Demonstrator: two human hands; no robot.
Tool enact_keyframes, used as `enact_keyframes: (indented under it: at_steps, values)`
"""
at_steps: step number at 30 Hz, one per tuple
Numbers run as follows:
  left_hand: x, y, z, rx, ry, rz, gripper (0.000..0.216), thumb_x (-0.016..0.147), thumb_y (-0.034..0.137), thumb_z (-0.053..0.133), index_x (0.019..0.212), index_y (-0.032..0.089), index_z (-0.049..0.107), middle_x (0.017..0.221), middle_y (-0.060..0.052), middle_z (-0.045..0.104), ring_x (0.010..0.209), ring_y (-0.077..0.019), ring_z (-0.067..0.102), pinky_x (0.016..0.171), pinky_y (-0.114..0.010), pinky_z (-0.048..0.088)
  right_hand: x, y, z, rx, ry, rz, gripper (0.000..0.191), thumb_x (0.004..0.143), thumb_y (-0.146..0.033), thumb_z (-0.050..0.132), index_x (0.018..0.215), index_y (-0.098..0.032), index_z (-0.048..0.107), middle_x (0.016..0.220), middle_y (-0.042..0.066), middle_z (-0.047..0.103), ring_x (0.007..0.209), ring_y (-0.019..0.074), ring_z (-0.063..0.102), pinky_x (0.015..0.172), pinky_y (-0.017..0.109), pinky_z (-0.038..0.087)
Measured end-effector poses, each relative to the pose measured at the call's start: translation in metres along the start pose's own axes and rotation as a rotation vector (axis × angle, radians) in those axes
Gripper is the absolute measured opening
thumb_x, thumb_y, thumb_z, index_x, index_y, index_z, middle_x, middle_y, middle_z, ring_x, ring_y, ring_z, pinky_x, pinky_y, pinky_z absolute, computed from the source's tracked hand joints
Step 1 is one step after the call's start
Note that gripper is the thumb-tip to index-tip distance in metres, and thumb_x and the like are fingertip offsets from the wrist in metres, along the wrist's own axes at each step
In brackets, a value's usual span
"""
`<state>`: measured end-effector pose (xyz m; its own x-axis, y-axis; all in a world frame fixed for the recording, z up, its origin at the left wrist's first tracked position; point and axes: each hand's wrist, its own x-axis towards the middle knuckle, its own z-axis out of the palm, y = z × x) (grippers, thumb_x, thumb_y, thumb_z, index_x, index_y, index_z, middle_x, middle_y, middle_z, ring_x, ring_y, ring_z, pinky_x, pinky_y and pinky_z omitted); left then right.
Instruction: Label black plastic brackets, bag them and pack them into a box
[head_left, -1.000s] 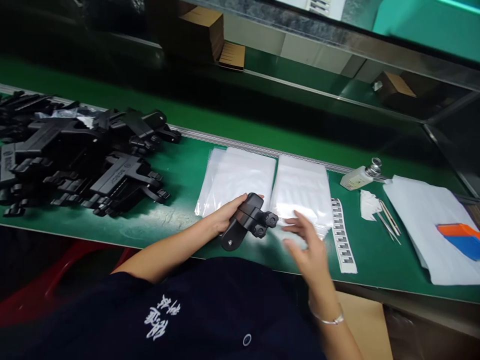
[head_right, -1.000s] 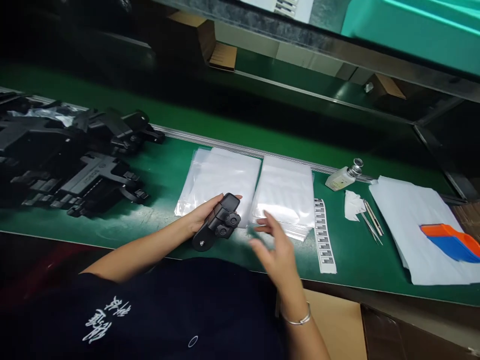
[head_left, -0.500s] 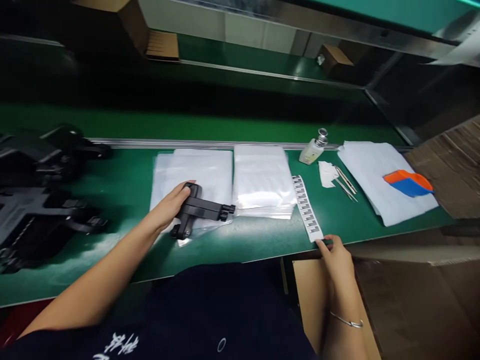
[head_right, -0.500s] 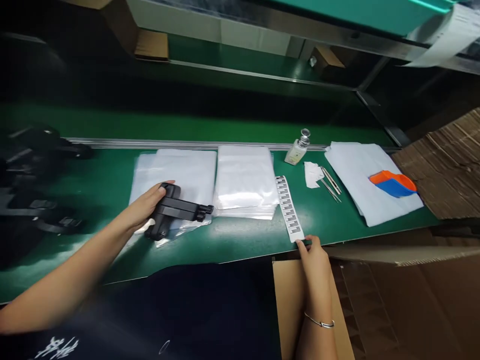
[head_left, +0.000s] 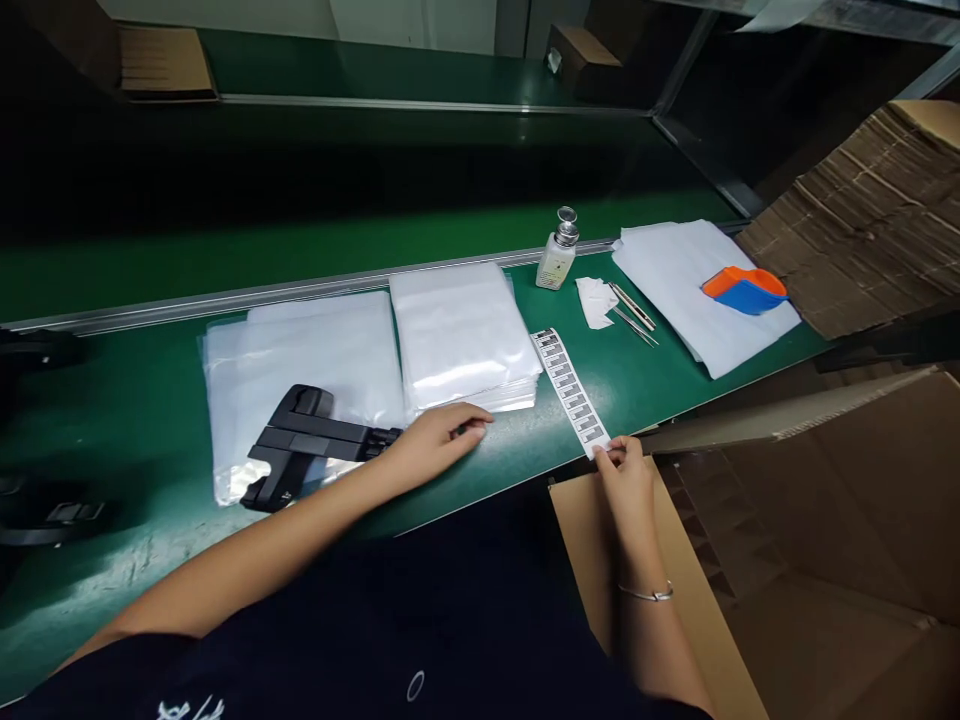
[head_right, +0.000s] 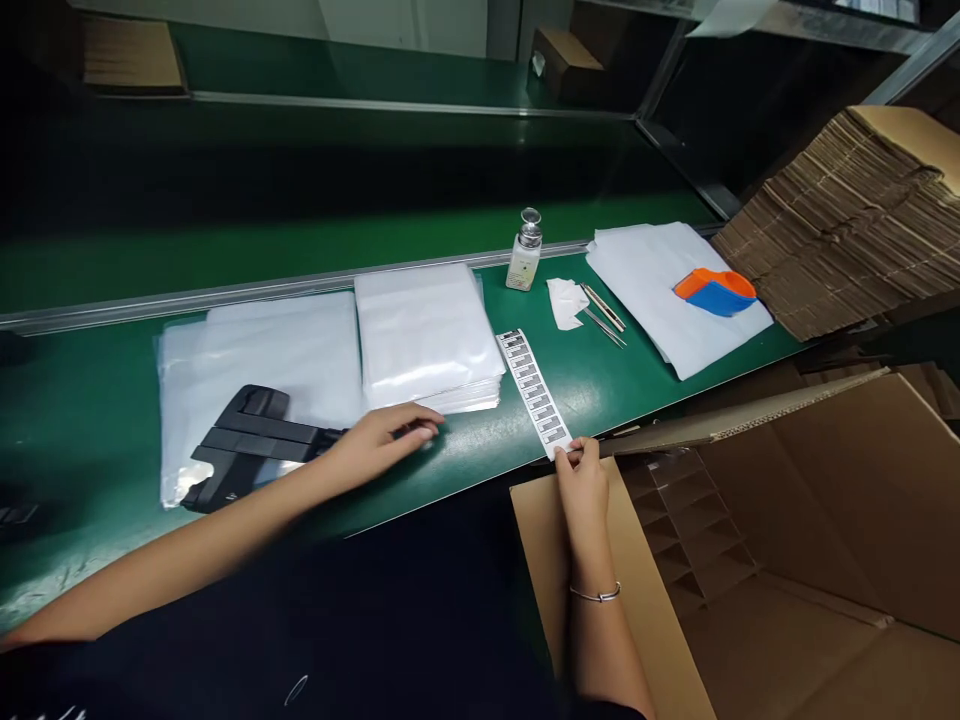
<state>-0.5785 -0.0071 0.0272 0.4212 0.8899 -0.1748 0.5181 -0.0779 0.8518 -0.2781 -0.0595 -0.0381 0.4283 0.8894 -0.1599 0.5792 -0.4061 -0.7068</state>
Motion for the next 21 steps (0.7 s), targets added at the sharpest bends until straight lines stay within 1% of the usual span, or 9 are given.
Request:
enact_keyframes:
  at_steps: [2, 5, 7, 9, 12, 13, 15, 18, 21]
  values:
    - [0.015, 0.005, 0.023, -0.029, -0.112, 0.083, 0.03, 0.088, 0.039, 0.05, 0.103, 0.022, 0.069, 0.106, -0.006, 0.071, 0.096, -0.0236, 0.064, 0.084, -0.033, 0.047, 0.002, 0.005, -0.003, 0.145, 0.025, 0.062, 0.042, 0.079, -0.054, 0.059, 0.101, -0.02, 0.049, 0.081, 0.004, 0.067, 0.06, 0.0212, 0.065, 0.062, 0.034, 0.05]
    - [0.033, 0.009, 0.05, -0.077, -0.2, 0.158, 0.025, 0.086, 0.032, 0.052, 0.099, 0.021, 0.07, 0.1, -0.006, 0.072, 0.09, -0.0226, 0.065, 0.082, -0.033, 0.047, 0.009, 0.008, -0.001, 0.32, 0.045, 0.112, 0.046, 0.075, -0.053, 0.064, 0.101, -0.02, 0.047, 0.073, 0.0, 0.064, 0.054, 0.0183, 0.063, 0.052, 0.03, 0.05]
    - [0.043, 0.011, 0.065, -0.158, -0.217, 0.135, 0.025, 0.085, 0.029, 0.053, 0.102, 0.02, 0.069, 0.095, -0.006, 0.072, 0.085, -0.0212, 0.064, 0.079, -0.032, 0.048, 0.01, 0.006, 0.006, 0.467, 0.063, 0.065, 0.039, 0.073, -0.046, 0.066, 0.096, -0.02, 0.047, 0.062, -0.006, 0.058, 0.049, 0.014, 0.058, 0.048, 0.026, 0.046]
    - [0.05, 0.012, 0.078, -0.297, -0.218, 0.064, 0.031, 0.082, 0.027, 0.056, 0.111, 0.02, 0.064, 0.094, -0.005, 0.07, 0.082, -0.0195, 0.064, 0.079, -0.032, 0.048, 0.005, 0.002, 0.015, 0.682, 0.054, 0.02, 0.034, 0.073, -0.04, 0.067, 0.093, -0.021, 0.048, 0.056, -0.01, 0.052, 0.044, 0.0099, 0.051, 0.046, 0.022, 0.042]
    - [0.058, 0.014, 0.094, -0.584, -0.224, -0.018, 0.048, 0.075, 0.026, 0.066, 0.121, 0.018, 0.054, 0.097, -0.006, 0.068, 0.085, -0.0181, 0.065, 0.083, -0.032, 0.048, -0.011, -0.007, 0.026, 0.889, -0.032, -0.012, 0.034, 0.072, -0.037, 0.069, 0.095, -0.022, 0.049, 0.058, -0.01, 0.054, 0.044, 0.0085, 0.051, 0.046, 0.021, 0.043]
    - [0.06, 0.015, 0.098, -0.666, -0.218, -0.026, 0.048, 0.074, 0.026, 0.067, 0.119, 0.017, 0.053, 0.095, -0.006, 0.068, 0.085, -0.0178, 0.064, 0.083, -0.031, 0.047, -0.016, -0.01, 0.029, 0.896, -0.068, -0.028, 0.033, 0.074, -0.036, 0.07, 0.096, -0.022, 0.05, 0.06, -0.009, 0.056, 0.046, 0.0092, 0.054, 0.049, 0.022, 0.045]
    - [0.063, 0.015, 0.101, -0.758, -0.18, -0.032, 0.038, 0.075, 0.025, 0.066, 0.11, 0.016, 0.054, 0.086, -0.004, 0.067, 0.08, -0.0163, 0.063, 0.08, -0.029, 0.046, -0.025, -0.014, 0.032, 0.85, -0.096, -0.073, 0.03, 0.078, -0.034, 0.069, 0.099, -0.022, 0.052, 0.066, -0.007, 0.06, 0.052, 0.0107, 0.058, 0.057, 0.026, 0.05]
    - [0.065, 0.014, 0.101, -0.716, -0.117, -0.046, 0.022, 0.077, 0.024, 0.061, 0.097, 0.017, 0.056, 0.072, 0.001, 0.062, 0.067, -0.0132, 0.057, 0.069, -0.026, 0.042, -0.025, -0.015, 0.031, 0.679, 0.016, -0.166, 0.027, 0.085, -0.035, 0.062, 0.108, -0.022, 0.056, 0.085, 0.0, 0.065, 0.073, 0.015, 0.064, 0.071, 0.032, 0.053]
    - [0.066, 0.011, 0.097, -0.645, -0.119, -0.019, 0.016, 0.078, 0.023, 0.059, 0.093, 0.017, 0.057, 0.072, 0.002, 0.061, 0.066, -0.0123, 0.054, 0.065, -0.024, 0.04, -0.017, -0.013, 0.029, 0.42, 0.119, -0.316, 0.022, 0.089, -0.036, 0.057, 0.104, -0.021, 0.064, 0.103, 0.007, 0.062, 0.097, 0.0208, 0.061, 0.088, 0.041, 0.05]
